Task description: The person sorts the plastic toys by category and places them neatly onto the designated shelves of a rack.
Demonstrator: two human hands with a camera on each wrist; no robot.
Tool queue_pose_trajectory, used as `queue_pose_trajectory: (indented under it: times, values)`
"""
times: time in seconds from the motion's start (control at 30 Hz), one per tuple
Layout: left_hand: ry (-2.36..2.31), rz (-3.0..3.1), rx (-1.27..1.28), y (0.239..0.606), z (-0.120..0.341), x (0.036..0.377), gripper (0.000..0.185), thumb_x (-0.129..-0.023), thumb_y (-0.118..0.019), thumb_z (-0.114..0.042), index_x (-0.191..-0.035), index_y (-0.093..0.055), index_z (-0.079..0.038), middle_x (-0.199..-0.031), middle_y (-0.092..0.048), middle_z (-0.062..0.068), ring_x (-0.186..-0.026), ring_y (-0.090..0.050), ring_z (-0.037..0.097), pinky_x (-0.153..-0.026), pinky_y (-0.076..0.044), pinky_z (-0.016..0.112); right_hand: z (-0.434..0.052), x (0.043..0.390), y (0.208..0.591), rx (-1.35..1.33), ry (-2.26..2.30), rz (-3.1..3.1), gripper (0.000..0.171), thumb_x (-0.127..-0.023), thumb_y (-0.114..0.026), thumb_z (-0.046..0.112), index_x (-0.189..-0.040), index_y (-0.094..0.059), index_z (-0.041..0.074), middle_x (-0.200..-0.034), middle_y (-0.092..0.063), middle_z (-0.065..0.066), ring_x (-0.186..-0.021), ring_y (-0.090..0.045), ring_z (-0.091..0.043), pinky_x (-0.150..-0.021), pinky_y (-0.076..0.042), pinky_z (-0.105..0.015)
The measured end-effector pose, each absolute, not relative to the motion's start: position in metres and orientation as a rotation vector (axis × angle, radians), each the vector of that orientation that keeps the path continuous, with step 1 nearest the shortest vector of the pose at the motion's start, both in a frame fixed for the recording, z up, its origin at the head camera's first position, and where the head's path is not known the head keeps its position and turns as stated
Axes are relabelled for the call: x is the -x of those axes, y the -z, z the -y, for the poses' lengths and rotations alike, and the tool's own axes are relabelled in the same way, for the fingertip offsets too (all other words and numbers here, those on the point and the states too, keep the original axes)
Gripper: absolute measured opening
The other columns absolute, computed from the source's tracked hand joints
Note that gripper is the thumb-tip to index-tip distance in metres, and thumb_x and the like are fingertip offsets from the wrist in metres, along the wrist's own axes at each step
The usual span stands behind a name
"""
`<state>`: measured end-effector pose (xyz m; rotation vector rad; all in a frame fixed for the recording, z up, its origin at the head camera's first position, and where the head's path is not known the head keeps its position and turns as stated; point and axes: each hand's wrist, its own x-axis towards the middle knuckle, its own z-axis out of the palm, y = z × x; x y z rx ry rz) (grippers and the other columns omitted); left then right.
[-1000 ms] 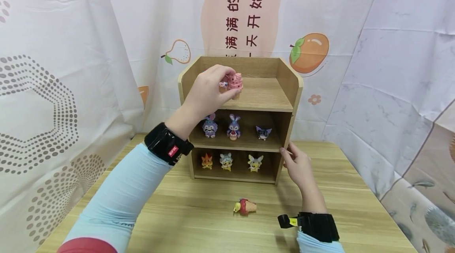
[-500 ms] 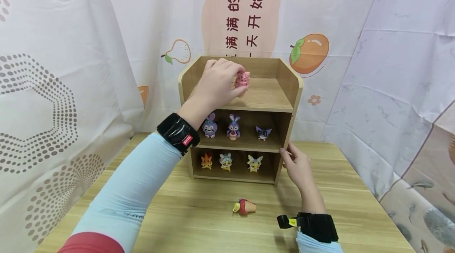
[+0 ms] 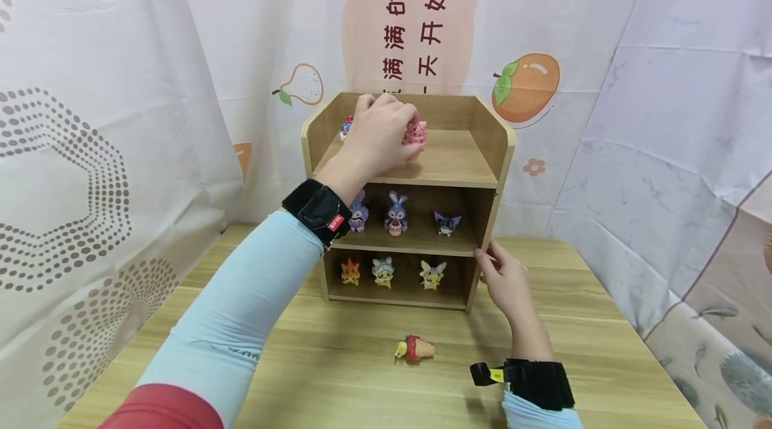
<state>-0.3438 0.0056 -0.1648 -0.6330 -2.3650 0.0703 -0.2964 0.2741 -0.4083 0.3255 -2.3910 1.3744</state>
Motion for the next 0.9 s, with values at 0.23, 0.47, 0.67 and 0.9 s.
queue_pose_trajectory:
  times: [0.23, 0.47, 0.67, 0.9]
  values:
    - [-0.098, 2.363, 0.604, 0.1660, -0.0076, 0.3465, 0.031, -0.096, -0.061, -0.049, -0.112, -0.062, -0.022, -0.115, -0.069, -0.010, -0.119, -0.049, 0.015, -0.103, -0.027, 0.044, -0.2737, 0.2980, 0.4091, -0.319, -1.369, 2.381, 0.054, -0.108, -0.051, 0.032, -0.151, -0.045, -0.001, -0.132, -0.058, -0.032, -0.117, -0.060, -0.044, -0.070, -0.059, -0.025]
    - [-0.120, 2.405, 0.596, 0.1687, -0.0099, 0.3489, 0.037, -0.096, -0.063, -0.051, -0.119, -0.060, -0.022, -0.122, -0.067, -0.010, -0.124, -0.048, 0.016, -0.105, -0.027, 0.045, -0.2746, 0.2969, 0.4092, -0.315, -1.362, 2.389, 0.055, -0.108, -0.051, 0.032, -0.152, -0.044, -0.001, -0.133, -0.057, -0.033, -0.117, -0.060, -0.044, -0.071, -0.060, -0.029]
    - [-0.143, 2.426, 0.576, 0.1690, -0.0080, 0.3498, 0.041, -0.097, -0.060, -0.053, -0.124, -0.059, -0.023, -0.127, -0.065, -0.009, -0.126, -0.047, 0.016, -0.105, -0.027, 0.046, -0.2749, 0.2975, 0.4097, -0.309, -1.357, 2.390, 0.055, -0.108, -0.052, 0.033, -0.151, -0.045, -0.001, -0.133, -0.057, -0.033, -0.116, -0.061, -0.043, -0.072, -0.060, -0.034]
    - [-0.146, 2.466, 0.567, 0.1698, -0.0047, 0.3504, 0.046, -0.097, -0.059, -0.054, -0.130, -0.059, -0.022, -0.133, -0.063, -0.007, -0.129, -0.045, 0.017, -0.105, -0.027, 0.047, -0.2745, 0.2976, 0.4108, -0.318, -1.352, 2.390, 0.055, -0.108, -0.052, 0.033, -0.152, -0.045, 0.001, -0.133, -0.058, -0.032, -0.116, -0.062, -0.043, -0.069, -0.059, -0.024]
